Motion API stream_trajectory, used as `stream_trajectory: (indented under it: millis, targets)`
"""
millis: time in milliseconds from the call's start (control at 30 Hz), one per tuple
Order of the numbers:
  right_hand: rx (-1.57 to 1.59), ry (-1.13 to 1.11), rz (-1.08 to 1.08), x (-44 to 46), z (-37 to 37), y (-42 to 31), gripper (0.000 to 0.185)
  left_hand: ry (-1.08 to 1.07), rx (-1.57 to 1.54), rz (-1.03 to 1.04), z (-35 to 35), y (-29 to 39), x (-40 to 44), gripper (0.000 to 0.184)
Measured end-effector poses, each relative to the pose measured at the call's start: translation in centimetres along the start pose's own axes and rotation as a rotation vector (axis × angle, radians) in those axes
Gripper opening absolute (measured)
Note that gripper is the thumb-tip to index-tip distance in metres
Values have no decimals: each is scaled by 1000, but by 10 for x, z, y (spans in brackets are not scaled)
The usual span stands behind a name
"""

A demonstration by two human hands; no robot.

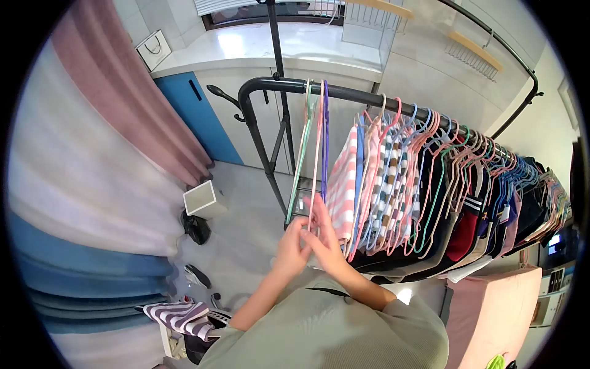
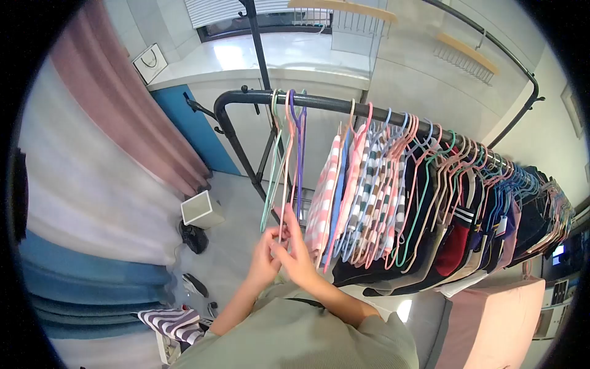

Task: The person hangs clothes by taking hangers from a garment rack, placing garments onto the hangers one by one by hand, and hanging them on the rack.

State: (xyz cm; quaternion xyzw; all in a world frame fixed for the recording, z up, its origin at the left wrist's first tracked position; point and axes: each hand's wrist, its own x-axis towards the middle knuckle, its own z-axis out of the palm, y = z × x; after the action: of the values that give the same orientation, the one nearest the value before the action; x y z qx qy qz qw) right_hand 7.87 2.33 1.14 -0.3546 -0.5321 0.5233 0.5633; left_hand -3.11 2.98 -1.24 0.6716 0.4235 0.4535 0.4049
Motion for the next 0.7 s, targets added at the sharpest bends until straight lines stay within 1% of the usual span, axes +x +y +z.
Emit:
stream_trajectory:
  millis: [67, 200, 300, 400, 500, 633, 667, 700]
  targets:
    - [58, -22, 7, 3, -2, -5, 74, 2, -56, -11, 1, 3, -3, 28]
    - [129, -34, 17, 4, -1, -14, 74, -30, -44, -10, -4, 12, -2, 28]
    - [108, -61, -41, 3, -2, -13, 76, -25, -82, -1, -5, 18, -4, 27]
    - [144, -104, -10, 1, -2, -24, 77, -15, -161, -12, -7, 30, -6, 23]
    - [126, -194, -92, 1, -3, -23, 76, -15, -201, -28, -20, 36, -12, 21]
    - [97, -258, -97, -1, -1, -33, 71, 19, -294, -8, -27, 44, -21, 16]
    - [68, -261, -137, -2, 0, -34, 68, 35, -334, -15, -27, 44, -25, 16]
    - [97, -284, -98, -3, 1, -39, 68, 51, -376, -21, -27, 43, -30, 16]
